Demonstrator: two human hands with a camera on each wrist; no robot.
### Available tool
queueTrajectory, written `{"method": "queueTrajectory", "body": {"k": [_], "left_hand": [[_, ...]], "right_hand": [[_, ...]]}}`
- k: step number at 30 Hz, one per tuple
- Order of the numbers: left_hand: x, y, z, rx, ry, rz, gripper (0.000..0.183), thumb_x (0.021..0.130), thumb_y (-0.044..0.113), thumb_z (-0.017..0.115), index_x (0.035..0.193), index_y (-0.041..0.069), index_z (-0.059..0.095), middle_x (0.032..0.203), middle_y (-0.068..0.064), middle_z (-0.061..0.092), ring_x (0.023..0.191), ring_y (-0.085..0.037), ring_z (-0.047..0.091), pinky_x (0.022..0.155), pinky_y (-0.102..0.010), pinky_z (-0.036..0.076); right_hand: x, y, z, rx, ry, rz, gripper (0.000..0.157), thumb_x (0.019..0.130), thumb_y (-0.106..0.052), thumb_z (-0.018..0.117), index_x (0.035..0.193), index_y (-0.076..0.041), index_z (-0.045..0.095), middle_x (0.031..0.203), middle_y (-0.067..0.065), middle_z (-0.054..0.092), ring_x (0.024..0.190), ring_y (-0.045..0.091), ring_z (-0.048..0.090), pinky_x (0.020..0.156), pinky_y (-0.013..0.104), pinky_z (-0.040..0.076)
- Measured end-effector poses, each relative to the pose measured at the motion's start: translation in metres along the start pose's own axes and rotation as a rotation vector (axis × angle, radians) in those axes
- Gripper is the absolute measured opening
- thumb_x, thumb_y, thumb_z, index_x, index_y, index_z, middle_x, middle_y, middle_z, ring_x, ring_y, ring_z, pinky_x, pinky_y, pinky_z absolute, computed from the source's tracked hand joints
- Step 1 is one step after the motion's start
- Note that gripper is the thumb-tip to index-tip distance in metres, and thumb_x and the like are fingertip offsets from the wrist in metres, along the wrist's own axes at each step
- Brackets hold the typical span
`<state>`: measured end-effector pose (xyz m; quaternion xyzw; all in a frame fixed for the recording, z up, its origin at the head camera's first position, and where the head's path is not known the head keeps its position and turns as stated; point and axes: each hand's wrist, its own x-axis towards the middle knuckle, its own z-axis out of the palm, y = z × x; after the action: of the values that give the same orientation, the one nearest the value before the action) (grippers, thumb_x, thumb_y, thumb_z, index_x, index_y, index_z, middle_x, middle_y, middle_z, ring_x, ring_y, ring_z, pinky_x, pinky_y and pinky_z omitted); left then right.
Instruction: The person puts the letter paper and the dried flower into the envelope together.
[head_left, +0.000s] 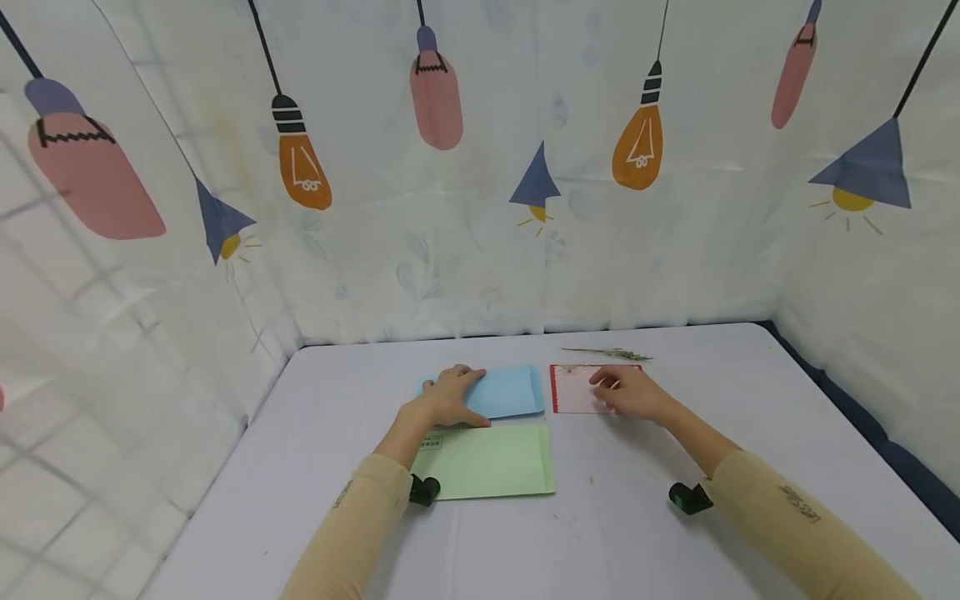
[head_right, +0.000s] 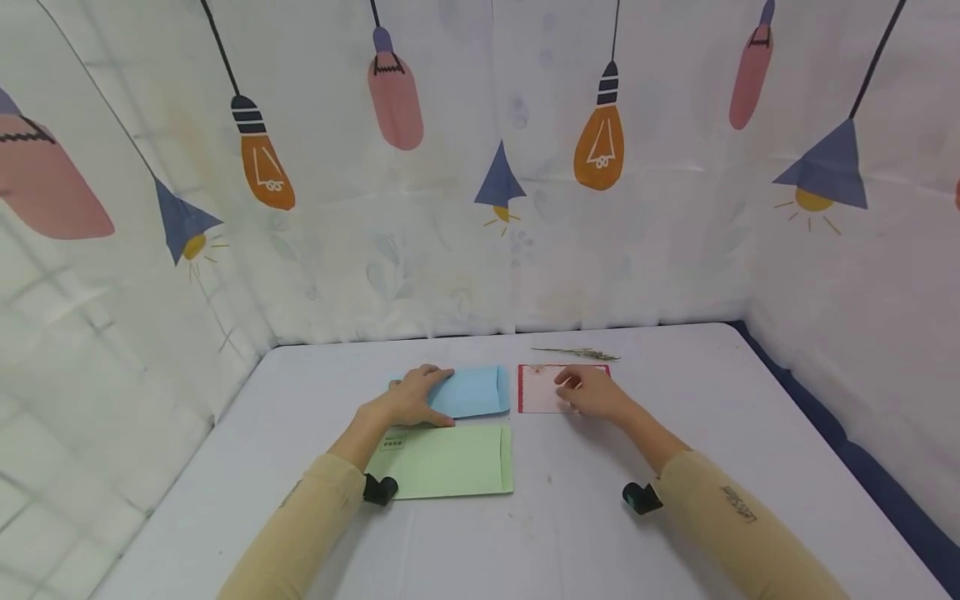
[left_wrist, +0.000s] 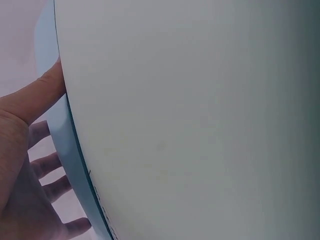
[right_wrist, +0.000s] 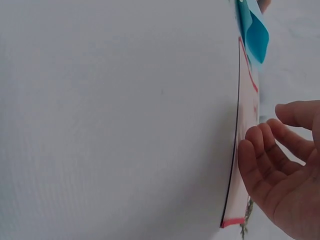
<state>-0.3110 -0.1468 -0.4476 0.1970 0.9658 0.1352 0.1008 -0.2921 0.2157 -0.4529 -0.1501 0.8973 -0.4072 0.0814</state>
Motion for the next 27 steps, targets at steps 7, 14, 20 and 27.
{"method": "queueTrajectory", "body": {"k": [7, 14, 20, 27], "left_hand": [[-0.001, 0.002, -0.001, -0.001, -0.001, 0.001, 0.099, 0.081, 0.055, 0.084, 0.161, 0.020, 0.037, 0.159, -0.012, 0.034, 0.146, -0.037, 0.032, 0.108, -0.072, 0.026], [-0.002, 0.003, -0.003, 0.002, -0.001, 0.005, 0.099, 0.081, 0.055, 0.084, 0.160, 0.019, 0.038, 0.158, -0.013, 0.035, 0.144, -0.039, 0.032, 0.106, -0.073, 0.028], [-0.002, 0.003, -0.001, 0.002, -0.008, 0.003, 0.099, 0.081, 0.055, 0.084, 0.160, 0.018, 0.038, 0.157, -0.013, 0.035, 0.144, -0.039, 0.033, 0.106, -0.073, 0.028], [-0.002, 0.003, 0.000, -0.009, 0.005, -0.013, 0.098, 0.081, 0.053, 0.085, 0.160, 0.020, 0.039, 0.158, -0.012, 0.035, 0.145, -0.038, 0.032, 0.107, -0.072, 0.026]], "right_hand": [[-0.002, 0.016, -0.020, 0.006, 0.043, 0.049, 0.031, 0.102, -0.015, 0.060, 0.125, 0.006, 0.061, 0.099, 0.013, 0.064, 0.067, 0.021, 0.060, 0.055, 0.033, 0.049], [0.001, 0.027, -0.034, -0.081, 0.100, 0.093, 0.034, 0.100, -0.013, 0.059, 0.128, 0.006, 0.060, 0.087, 0.012, 0.064, 0.063, 0.019, 0.058, 0.060, 0.035, 0.047], [0.003, 0.037, -0.041, -0.163, 0.117, 0.125, 0.038, 0.100, -0.014, 0.062, 0.132, 0.006, 0.060, 0.105, 0.020, 0.065, 0.085, 0.027, 0.060, 0.070, 0.036, 0.049], [0.007, 0.044, -0.047, -0.215, 0.094, 0.134, 0.046, 0.095, -0.013, 0.066, 0.134, 0.010, 0.058, 0.106, 0.023, 0.065, 0.093, 0.033, 0.061, 0.076, 0.042, 0.051]]}}
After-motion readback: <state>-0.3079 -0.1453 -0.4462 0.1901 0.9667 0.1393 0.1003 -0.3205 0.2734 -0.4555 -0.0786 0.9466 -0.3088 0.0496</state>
